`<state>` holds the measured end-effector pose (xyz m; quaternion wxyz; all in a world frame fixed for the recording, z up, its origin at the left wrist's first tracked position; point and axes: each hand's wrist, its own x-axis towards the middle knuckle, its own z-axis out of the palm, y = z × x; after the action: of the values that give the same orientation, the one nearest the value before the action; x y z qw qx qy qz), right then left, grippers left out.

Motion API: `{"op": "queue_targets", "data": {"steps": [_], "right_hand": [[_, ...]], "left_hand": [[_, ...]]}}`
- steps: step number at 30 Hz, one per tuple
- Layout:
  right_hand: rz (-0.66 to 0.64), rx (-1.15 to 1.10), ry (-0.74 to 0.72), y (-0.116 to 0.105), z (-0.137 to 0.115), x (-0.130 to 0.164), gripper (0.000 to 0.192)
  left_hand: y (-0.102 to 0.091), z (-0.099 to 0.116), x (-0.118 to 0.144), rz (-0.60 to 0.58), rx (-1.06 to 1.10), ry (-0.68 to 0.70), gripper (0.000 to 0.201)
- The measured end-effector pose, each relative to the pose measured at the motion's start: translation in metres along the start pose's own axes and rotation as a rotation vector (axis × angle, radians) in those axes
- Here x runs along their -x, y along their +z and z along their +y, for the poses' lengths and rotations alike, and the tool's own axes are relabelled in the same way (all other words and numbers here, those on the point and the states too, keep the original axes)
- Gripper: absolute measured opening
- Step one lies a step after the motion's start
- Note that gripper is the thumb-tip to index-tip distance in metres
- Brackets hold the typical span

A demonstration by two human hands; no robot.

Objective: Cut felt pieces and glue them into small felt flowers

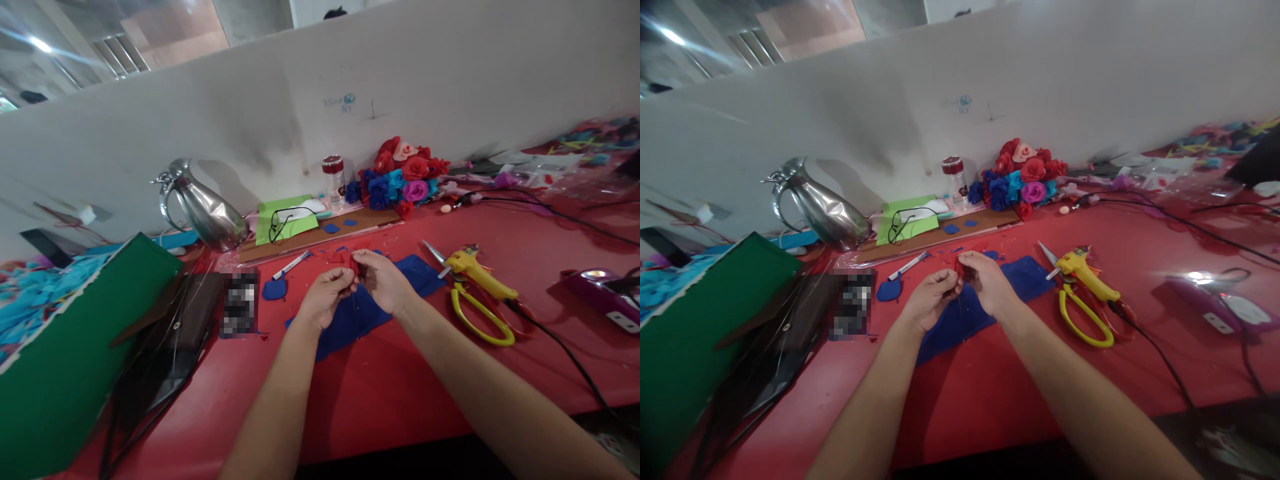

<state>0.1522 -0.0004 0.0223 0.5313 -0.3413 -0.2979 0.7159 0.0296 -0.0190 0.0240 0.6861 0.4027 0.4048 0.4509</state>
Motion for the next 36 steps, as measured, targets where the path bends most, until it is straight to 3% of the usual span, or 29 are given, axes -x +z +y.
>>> {"op": "queue_targets", "data": {"steps": [7, 16, 20, 31, 36], "right_hand": [[0.002, 0.023, -0.04, 0.0022, 0.0, 0.0011, 0.014], [0.044, 0.032, -0.091, 0.0032, 0.0003, 0.0014, 0.013], [-0.006, 0.085, -0.117, 0.0045, -0.0011, 0.0028, 0.015], [-0.006, 0.053, -0.176, 0.0062, -0.0051, 0.0061, 0.014], [-0.022, 0.046, -0.186, 0.0063, -0.0059, 0.0072, 0.014]], "left_hand": [[0.0, -0.0008, 0.0005, -0.055, -0.031, 0.002, 0.038], [0.0001, -0.0012, -0.0004, -0.034, -0.066, 0.021, 0.038], [0.0001, -0.0029, -0.0014, -0.028, -0.076, 0.046, 0.037], [0.0038, -0.0034, -0.0018, 0.06, -0.207, 0.262, 0.02], [0.0058, -0.0032, -0.0016, 0.089, -0.208, 0.279, 0.014]]}}
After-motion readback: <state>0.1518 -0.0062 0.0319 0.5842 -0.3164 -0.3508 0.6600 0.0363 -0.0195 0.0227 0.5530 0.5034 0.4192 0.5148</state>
